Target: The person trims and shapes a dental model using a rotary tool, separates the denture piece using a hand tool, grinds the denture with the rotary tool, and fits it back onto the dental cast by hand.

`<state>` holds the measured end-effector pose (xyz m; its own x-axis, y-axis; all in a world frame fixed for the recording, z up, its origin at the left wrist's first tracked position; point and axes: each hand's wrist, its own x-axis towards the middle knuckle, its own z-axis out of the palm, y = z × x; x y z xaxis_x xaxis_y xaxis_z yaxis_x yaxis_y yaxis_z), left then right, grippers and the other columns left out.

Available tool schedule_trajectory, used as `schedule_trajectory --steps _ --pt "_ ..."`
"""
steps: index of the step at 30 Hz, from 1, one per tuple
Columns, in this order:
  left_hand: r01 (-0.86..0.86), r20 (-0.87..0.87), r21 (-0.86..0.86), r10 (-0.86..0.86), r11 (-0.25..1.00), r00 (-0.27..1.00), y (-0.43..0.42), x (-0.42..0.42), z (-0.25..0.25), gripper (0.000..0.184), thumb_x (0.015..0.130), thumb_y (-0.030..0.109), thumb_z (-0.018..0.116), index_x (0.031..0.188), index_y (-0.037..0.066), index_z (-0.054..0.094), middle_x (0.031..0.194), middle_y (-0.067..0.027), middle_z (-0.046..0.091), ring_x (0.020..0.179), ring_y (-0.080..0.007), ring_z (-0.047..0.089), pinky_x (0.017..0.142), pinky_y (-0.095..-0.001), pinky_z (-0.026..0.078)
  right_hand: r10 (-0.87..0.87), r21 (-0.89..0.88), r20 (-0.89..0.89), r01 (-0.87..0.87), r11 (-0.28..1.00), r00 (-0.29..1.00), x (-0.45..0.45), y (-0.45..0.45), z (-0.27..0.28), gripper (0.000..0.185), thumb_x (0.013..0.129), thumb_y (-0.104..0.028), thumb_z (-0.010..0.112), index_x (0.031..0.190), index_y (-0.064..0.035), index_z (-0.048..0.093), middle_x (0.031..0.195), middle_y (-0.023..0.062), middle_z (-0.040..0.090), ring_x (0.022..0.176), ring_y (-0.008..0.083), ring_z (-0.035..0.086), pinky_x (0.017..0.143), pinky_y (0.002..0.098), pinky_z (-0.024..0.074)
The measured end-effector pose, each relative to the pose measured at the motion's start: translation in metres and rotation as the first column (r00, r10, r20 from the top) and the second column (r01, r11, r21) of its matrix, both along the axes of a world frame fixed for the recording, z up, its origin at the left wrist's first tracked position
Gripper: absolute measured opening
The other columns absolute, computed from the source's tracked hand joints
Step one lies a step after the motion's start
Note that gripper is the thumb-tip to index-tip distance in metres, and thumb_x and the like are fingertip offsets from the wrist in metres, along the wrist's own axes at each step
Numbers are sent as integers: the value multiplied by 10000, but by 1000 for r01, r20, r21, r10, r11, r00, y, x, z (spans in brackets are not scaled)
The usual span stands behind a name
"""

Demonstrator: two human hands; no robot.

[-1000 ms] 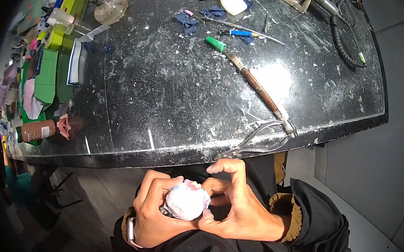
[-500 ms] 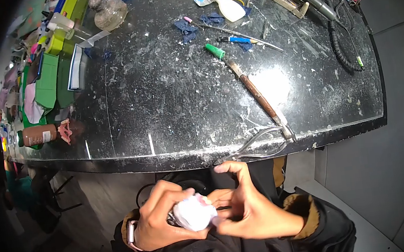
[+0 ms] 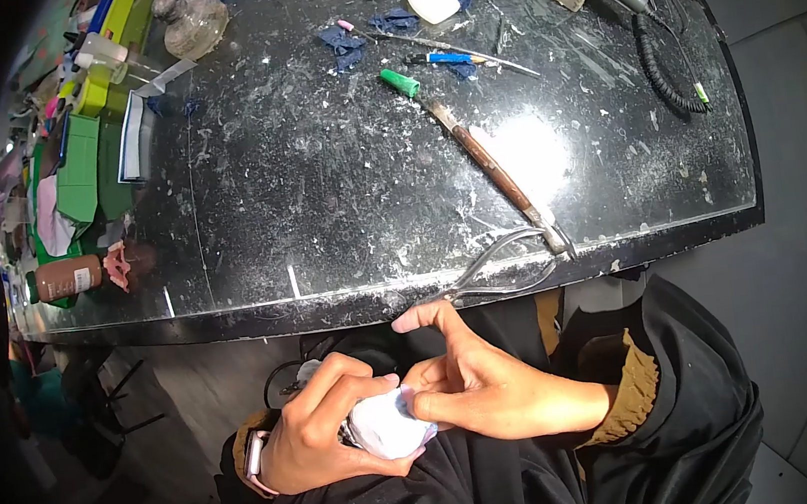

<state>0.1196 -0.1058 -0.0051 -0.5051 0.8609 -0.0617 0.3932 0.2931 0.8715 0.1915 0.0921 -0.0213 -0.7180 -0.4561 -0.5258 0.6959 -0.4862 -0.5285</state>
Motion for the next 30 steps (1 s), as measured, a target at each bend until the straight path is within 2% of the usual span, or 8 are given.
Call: schedule_trajectory --steps 3,7,10,11,15,18,22,30 --pt "-2 10 17 2 1000 1000 -1 0 -2 560 565 167 829 1017 -47 576 904 -86 502 742 -209 609 635 -301 529 12 0 3 -12 1000 1000 -1 0 0 589 885 17 534 1331 -34 153 860 68 579 797 76 525 720 251 444" --pt "-57 -22 10 57 998 998 -2 2 -4 643 481 211 895 999 -30 600 864 -117 532 742 -214 594 613 -304 506 63 14 72 -64 998 995 -6 3 6 619 886 29 517 1353 -37 115 941 99 576 856 90 537 771 253 447" --pt "-136 -55 2 136 991 989 -3 4 -6 638 481 204 890 996 -30 594 853 -117 533 746 -217 596 615 -301 509 -82 -47 63 85 995 995 4 0 4 668 865 71 514 1362 -46 84 1055 135 552 943 117 545 826 249 444" --pt "-152 -58 2 152 988 987 -2 5 -6 635 481 201 888 992 -30 592 850 -118 532 744 -219 596 615 -301 509 -133 -64 -40 130 989 990 11 -5 -4 737 834 109 526 1370 -75 56 1127 167 520 1010 145 538 879 257 436" --pt "-144 -59 -23 142 989 988 0 2 0 574 558 147 835 1020 -60 562 890 -116 502 765 -225 602 661 -306 538 -175 28 -133 180 983 975 25 -13 -8 783 801 123 556 1357 -130 66 1097 171 527 1023 166 542 842 287 473" --pt "-125 -73 -38 122 991 990 1 1 1 597 555 158 839 1031 -61 551 903 -117 498 772 -231 603 654 -311 537 -209 103 -145 225 969 967 29 -17 -6 784 783 122 568 1341 -137 82 1070 156 532 1026 165 544 797 282 484" --pt "-119 -63 -85 114 989 991 3 4 3 632 479 188 878 982 -45 576 861 -134 523 732 -244 598 611 -320 517 -266 188 -173 297 936 948 28 -24 -2 782 752 123 577 1324 -132 108 1026 131 538 983 145 548 742 257 479" --pt "-76 -69 -161 65 984 995 4 10 6 616 495 174 861 988 -64 579 891 -136 536 750 -244 608 624 -324 533 -202 265 -113 225 938 973 25 -28 3 710 705 100 582 1255 -94 178 966 117 535 886 124 544 677 228 463"
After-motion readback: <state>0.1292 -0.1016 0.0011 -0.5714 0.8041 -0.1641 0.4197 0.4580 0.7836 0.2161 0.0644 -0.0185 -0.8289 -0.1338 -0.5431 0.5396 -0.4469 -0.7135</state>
